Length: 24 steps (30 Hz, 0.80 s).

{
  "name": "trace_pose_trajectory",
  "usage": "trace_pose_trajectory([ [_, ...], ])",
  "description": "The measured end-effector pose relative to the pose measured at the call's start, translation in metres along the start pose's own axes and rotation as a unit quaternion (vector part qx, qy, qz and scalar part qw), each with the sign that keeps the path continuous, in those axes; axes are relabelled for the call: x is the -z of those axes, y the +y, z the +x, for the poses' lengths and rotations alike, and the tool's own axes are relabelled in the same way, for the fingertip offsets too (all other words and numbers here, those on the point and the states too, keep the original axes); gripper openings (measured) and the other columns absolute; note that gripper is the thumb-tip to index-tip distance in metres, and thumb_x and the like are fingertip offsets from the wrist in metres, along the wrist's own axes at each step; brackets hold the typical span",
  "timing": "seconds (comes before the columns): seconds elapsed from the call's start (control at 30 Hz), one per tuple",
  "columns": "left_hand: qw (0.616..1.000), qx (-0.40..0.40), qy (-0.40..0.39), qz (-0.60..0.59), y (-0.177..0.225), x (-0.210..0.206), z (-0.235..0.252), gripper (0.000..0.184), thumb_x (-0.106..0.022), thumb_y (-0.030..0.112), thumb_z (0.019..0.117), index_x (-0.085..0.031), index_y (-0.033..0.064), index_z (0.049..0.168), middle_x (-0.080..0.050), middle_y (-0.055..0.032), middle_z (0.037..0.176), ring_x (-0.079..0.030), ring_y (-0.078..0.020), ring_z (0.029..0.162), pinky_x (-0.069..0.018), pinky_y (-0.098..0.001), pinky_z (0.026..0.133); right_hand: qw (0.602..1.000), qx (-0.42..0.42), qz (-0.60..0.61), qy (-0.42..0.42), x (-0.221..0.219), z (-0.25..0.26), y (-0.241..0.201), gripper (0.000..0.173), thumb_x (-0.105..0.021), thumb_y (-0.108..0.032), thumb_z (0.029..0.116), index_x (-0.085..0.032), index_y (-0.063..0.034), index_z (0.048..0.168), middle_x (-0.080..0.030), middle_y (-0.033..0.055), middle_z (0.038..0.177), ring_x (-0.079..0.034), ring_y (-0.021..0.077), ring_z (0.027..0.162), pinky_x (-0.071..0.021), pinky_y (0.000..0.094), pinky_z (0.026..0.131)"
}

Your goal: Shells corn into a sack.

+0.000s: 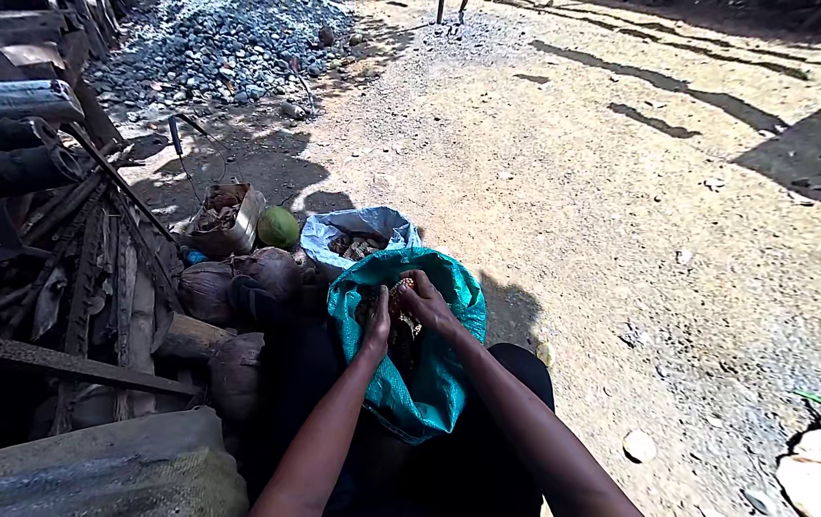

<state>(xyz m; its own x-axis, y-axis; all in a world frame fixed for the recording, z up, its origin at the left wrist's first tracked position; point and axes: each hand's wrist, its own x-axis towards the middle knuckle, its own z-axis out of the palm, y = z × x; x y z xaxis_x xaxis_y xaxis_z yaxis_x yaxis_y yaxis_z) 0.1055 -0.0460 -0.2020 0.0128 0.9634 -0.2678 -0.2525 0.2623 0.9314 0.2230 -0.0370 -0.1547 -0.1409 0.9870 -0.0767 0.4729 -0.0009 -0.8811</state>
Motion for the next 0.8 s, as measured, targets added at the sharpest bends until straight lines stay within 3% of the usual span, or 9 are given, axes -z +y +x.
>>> trace_pose_trajectory([
  [0.17,0.999,-0.027,-0.014,0.015,-0.001,0.001,0.001,0.049,-0.031,0.024,0.1134,-0.04,-0.0083,0.15,-0.038,-0.0272,0.156,-0.038,-0.0299,0.145,-0.0296,-0.0423,0.119,1.0,0.014,-0.014,0.0,-0.001,-0.001,0.0,0.036,-0.044,-0.014,0.1093,-0.044,0.0018,0.142,-0.063,0.0274,0.117,-0.065,0.0341,0.103,-0.05,0.0502,0.094],
  [0.27,0.998,-0.049,0.0,0.025,-0.004,-0.001,0.002,0.045,-0.032,0.02,0.1132,-0.046,-0.0115,0.143,-0.048,-0.0299,0.145,-0.047,-0.0296,0.135,-0.0363,-0.041,0.114,1.0,0.003,-0.009,0.007,0.001,-0.001,-0.001,0.035,-0.043,-0.013,0.1095,-0.045,0.0022,0.141,-0.063,0.0273,0.118,-0.065,0.0344,0.105,-0.0501,0.0507,0.094],
  [0.4,0.999,-0.035,0.004,-0.002,0.001,-0.002,-0.006,0.046,-0.029,0.019,0.1134,-0.045,-0.013,0.143,-0.043,-0.0302,0.15,-0.041,-0.03,0.14,-0.0305,-0.0399,0.117,1.0,-0.004,0.009,0.005,0.003,0.0,0.002,0.036,-0.043,-0.015,0.1099,-0.044,0.0015,0.142,-0.063,0.0262,0.117,-0.065,0.0321,0.103,-0.0509,0.0491,0.093],
  [0.53,0.998,-0.062,0.0,0.023,0.002,-0.001,-0.008,0.053,-0.025,0.027,0.1139,-0.04,-0.0113,0.148,-0.039,-0.0298,0.154,-0.036,-0.0299,0.146,-0.0265,-0.0417,0.121,1.0,-0.001,0.019,-0.004,0.003,0.0,-0.001,0.037,-0.036,-0.017,0.1116,-0.045,0.0024,0.142,-0.063,0.0262,0.117,-0.064,0.0309,0.103,-0.0508,0.0475,0.092],
  [0.63,0.994,-0.084,-0.005,0.066,-0.002,-0.001,-0.002,0.046,-0.036,0.025,0.1127,-0.052,-0.0112,0.136,-0.054,-0.0294,0.139,-0.05,-0.0292,0.132,-0.037,-0.0424,0.112,1.0,0.008,0.012,0.005,0.001,0.0,0.0,0.038,-0.033,-0.018,0.1122,-0.047,0.0027,0.14,-0.064,0.0253,0.114,-0.065,0.0306,0.1,-0.0508,0.0474,0.091],
  [0.8,0.993,-0.081,-0.019,0.083,-0.002,0.0,-0.002,0.045,-0.035,0.023,0.1127,-0.051,-0.0101,0.138,-0.054,-0.0292,0.138,-0.051,-0.0291,0.13,-0.0376,-0.0426,0.112,1.0,0.011,0.001,0.015,0.001,-0.001,0.002,0.038,-0.033,-0.018,0.1122,-0.048,0.0035,0.14,-0.065,0.0252,0.109,-0.065,0.0306,0.095,-0.0508,0.0475,0.089],
])
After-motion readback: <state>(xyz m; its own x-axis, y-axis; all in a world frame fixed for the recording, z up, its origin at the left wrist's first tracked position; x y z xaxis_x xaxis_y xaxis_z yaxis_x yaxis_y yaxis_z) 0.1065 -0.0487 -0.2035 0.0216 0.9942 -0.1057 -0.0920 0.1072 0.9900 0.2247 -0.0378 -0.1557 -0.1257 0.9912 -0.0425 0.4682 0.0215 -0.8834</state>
